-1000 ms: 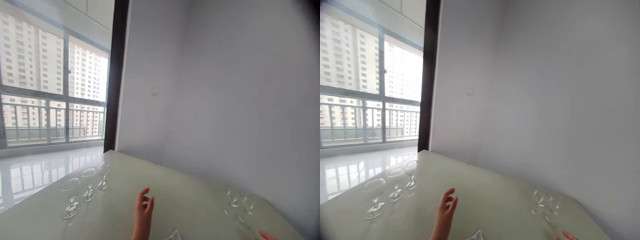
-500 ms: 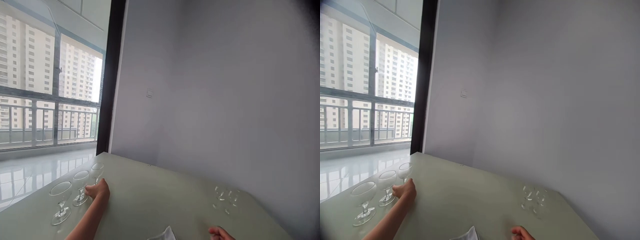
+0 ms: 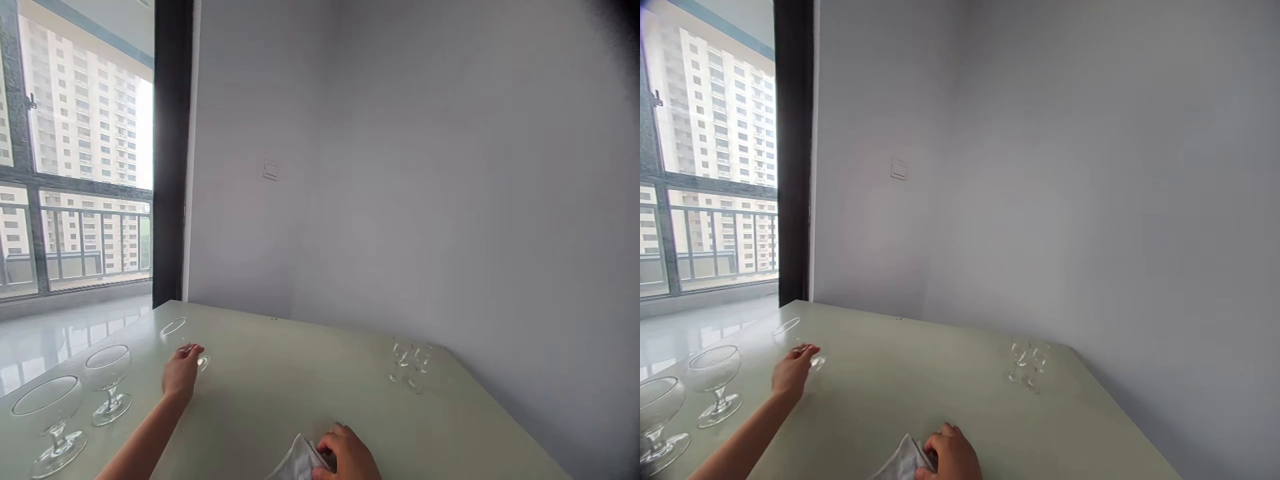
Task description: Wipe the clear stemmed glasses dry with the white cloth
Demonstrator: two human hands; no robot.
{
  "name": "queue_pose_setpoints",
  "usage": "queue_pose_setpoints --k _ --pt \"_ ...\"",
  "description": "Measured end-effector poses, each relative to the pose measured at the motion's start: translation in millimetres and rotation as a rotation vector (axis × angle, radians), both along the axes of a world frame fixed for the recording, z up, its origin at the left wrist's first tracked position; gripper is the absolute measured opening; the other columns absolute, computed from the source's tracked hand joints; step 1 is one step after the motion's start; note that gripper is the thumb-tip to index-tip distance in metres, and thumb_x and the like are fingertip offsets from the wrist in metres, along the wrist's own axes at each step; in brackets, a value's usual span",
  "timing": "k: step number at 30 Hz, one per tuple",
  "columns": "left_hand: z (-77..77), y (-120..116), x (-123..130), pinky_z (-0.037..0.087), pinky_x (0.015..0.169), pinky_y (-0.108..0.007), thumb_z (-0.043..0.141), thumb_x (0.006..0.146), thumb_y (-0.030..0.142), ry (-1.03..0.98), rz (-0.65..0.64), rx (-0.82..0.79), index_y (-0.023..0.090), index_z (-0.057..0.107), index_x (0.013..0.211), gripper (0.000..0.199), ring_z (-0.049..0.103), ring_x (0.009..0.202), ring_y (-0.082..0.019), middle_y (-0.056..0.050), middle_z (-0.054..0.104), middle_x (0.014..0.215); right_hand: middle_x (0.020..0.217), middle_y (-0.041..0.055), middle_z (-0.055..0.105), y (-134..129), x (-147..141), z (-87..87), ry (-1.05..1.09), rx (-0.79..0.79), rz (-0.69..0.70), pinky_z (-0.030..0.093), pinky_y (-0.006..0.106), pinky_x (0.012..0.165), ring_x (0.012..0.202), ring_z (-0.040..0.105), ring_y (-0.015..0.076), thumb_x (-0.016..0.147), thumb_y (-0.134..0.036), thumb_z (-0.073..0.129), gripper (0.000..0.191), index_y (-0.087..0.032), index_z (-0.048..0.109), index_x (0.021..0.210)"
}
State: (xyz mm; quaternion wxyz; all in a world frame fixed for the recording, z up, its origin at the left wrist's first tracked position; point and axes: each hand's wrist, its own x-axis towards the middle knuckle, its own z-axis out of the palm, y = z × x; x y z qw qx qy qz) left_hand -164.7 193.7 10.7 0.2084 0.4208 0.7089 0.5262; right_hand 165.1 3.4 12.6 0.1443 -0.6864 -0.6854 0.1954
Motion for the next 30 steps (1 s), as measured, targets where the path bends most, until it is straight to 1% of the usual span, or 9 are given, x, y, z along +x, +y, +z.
queue_pose_setpoints --k 4,8,11,13,17,19,23,27,30 --pt "4.1 -24.4 56.1 0.047 0.072 -0.031 0.058 0.077 0.03 -0.043 -0.336 0.024 0.016 0.064 0.084 0.017 0.063 0.076 -0.017 -0.002 0.07 0.079 0.095 0.0075 0.066 -1.9 0.8 -1.6 -0.072 0.034 0.001 0.04 0.029 0.073 0.089 0.058 0.0235 0.064 -0.028 0.068 0.034 -0.019 0.068 0.097" --pt "2.5 -59.4 114.4 0.045 0.065 -0.028 0.052 0.072 0.039 -0.054 -0.518 0.073 0.019 0.064 0.082 0.026 0.064 0.073 -0.021 -0.002 0.07 0.074 0.086 0.0075 0.066 0.1 2.5 -13.9 -0.124 0.006 0.027 0.039 0.029 0.068 0.085 0.058 0.0249 0.06 -0.024 0.072 0.018 -0.018 0.069 0.076" --pt "-0.2 -87.6 145.8 0.043 0.061 -0.025 0.044 0.074 0.038 -0.042 -0.633 0.102 0.02 0.06 0.084 0.026 0.061 0.067 -0.018 -0.001 0.067 0.069 0.079 0.0046 0.062 2.4 11.5 -21.4 0.034 0.139 0.018 0.037 0.026 0.067 0.078 0.056 0.0196 0.063 -0.014 0.061 0.005 -0.018 0.064 0.066" --pt "-2.5 -104.1 158.6 0.041 0.058 -0.024 0.039 0.077 0.035 -0.016 -0.685 0.101 0.02 0.057 0.086 0.026 0.058 0.061 -0.016 0.001 0.062 0.063 0.069 0.0006 0.053 2.7 24.5 -21.0 0.25 0.283 -0.061 0.037 0.024 0.063 0.068 0.051 0.0156 0.07 -0.021 0.054 0.008 -0.018 0.056 0.064" --pt "-6.2 -127.2 166.7 0.039 0.057 -0.025 0.039 0.078 0.033 0.088 -0.738 0.092 0.023 0.056 0.088 0.022 0.053 0.056 -0.016 0.004 0.053 0.057 0.056 -0.0068 0.027 -2.5 58.8 -6.6 0.669 0.416 -0.358 0.032 0.024 0.051 0.052 0.033 0.0119 0.077 -0.053 0.044 0.038 -0.023 0.032 0.058" --pt "-6.9 -133.9 165.0 0.04 0.062 -0.028 0.045 0.078 0.036 0.179 -0.76 0.126 0.024 0.056 0.089 0.019 0.053 0.061 -0.018 0.003 0.055 0.059 0.056 -0.0071 0.023 -7.5 70.9 4.4 0.747 0.455 -0.437 0.03 0.024 0.049 0.052 0.029 0.0115 0.075 -0.059 0.045 0.043 -0.024 0.027 0.058" --pt "-8.4 -139.2 158.6 0.043 0.064 -0.03 0.048 0.081 0.041 0.496 -0.738 0.312 0.025 0.053 0.08 0.017 0.056 0.066 -0.019 0.002 0.059 0.063 0.057 -0.0069 0.024 -18.0 70.3 28.0 0.656 0.574 -0.445 0.028 0.024 0.049 0.053 0.026 0.0115 0.075 -0.059 0.049 0.044 -0.023 0.03 0.058" --pt "-9.9 -137.9 154.1 0.047 0.062 -0.029 0.051 0.083 0.04 0.713 -0.725 0.461 0.024 0.051 0.083 0.016 0.061 0.068 -0.019 -0.001 0.064 0.07 0.058 -0.0068 0.021 -23.4 41.8 44.3 0.775 0.655 -0.459 0.028 0.022 0.047 0.053 0.024 0.011 0.079 -0.058 0.046 0.044 -0.023 0.029 0.059" --pt "-7.9 -137.7 152.8 0.049 0.062 -0.03 0.051 0.083 0.038 0.806 -0.698 0.522 0.024 0.05 0.082 0.014 0.063 0.069 -0.02 -0.002 0.066 0.072 0.056 -0.0064 0.03 -22.8 11.3 41.0 0.861 0.608 -0.305 0.03 0.021 0.048 0.052 0.029 0.0104 0.079 -0.057 0.048 0.041 -0.022 0.039 0.062"
